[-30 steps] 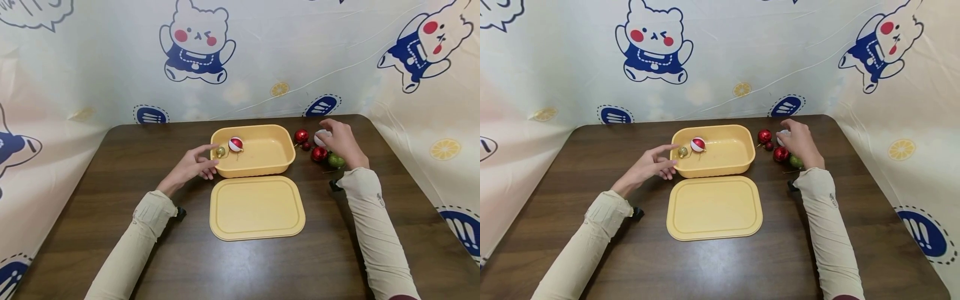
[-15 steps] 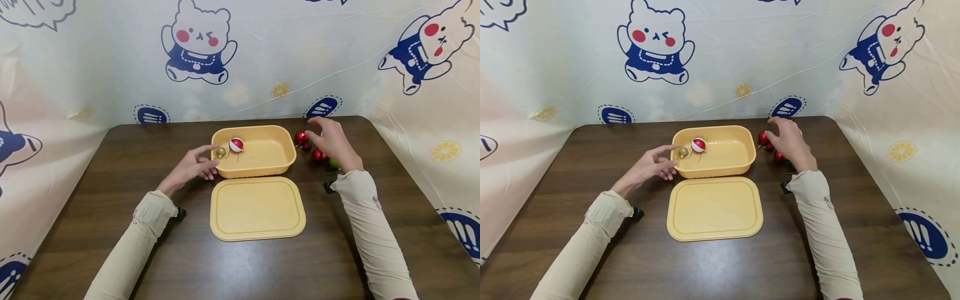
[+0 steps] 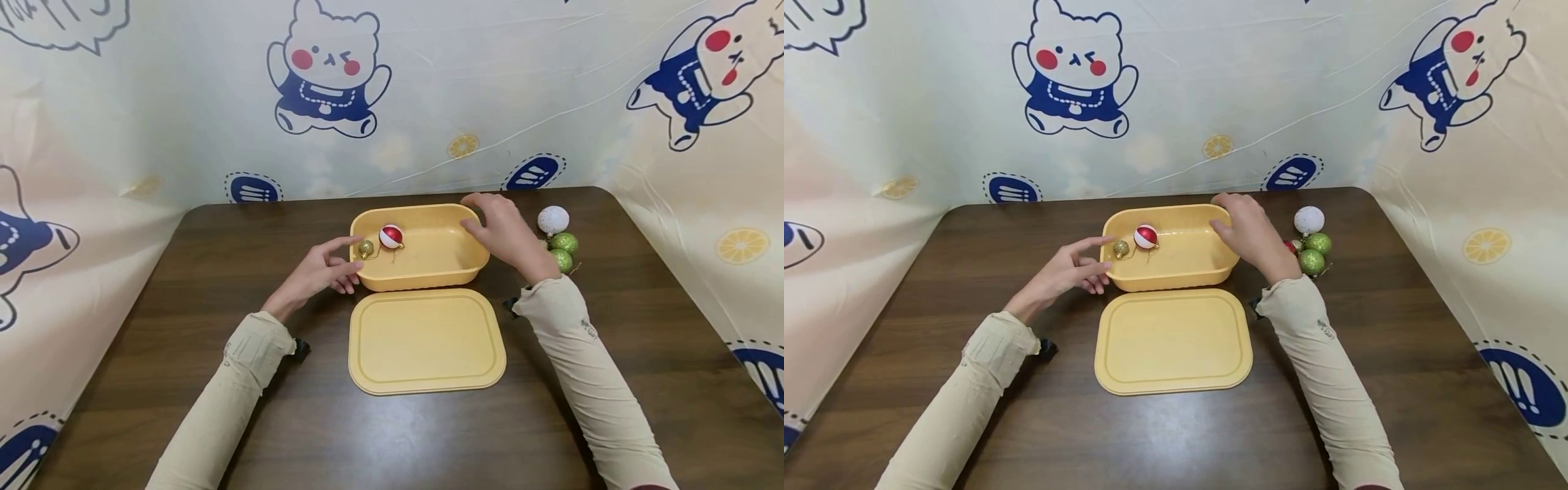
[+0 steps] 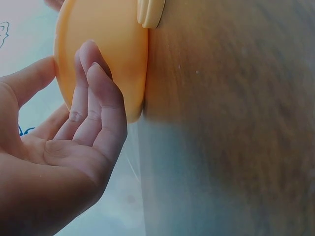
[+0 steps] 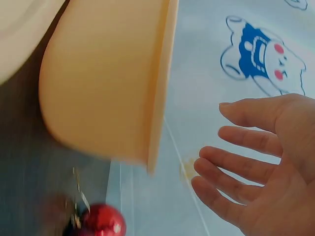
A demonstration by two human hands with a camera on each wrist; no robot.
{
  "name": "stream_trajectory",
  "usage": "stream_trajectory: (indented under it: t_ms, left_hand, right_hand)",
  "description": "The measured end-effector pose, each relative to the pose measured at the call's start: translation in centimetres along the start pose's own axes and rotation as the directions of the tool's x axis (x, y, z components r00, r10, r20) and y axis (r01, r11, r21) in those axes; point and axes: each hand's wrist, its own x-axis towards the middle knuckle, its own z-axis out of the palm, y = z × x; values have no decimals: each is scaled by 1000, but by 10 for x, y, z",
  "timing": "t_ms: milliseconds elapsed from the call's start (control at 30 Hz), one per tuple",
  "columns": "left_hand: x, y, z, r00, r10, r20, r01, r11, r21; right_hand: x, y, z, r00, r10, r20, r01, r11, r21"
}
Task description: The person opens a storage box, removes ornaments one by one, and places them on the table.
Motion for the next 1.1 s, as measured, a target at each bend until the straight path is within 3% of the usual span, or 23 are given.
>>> stream_trajectory:
  t_ms: [733, 1100]
  left_hand:
    - [2, -1, 3, 1000, -5, 12, 5, 1000, 11]
    - [1, -3, -1, 1000, -5, -3, 5, 1000, -3]
  right_hand:
    - [37, -49, 62, 979, -53, 195, 38, 996, 78]
    - [46, -64, 99, 968, -123, 217, 115, 992, 48]
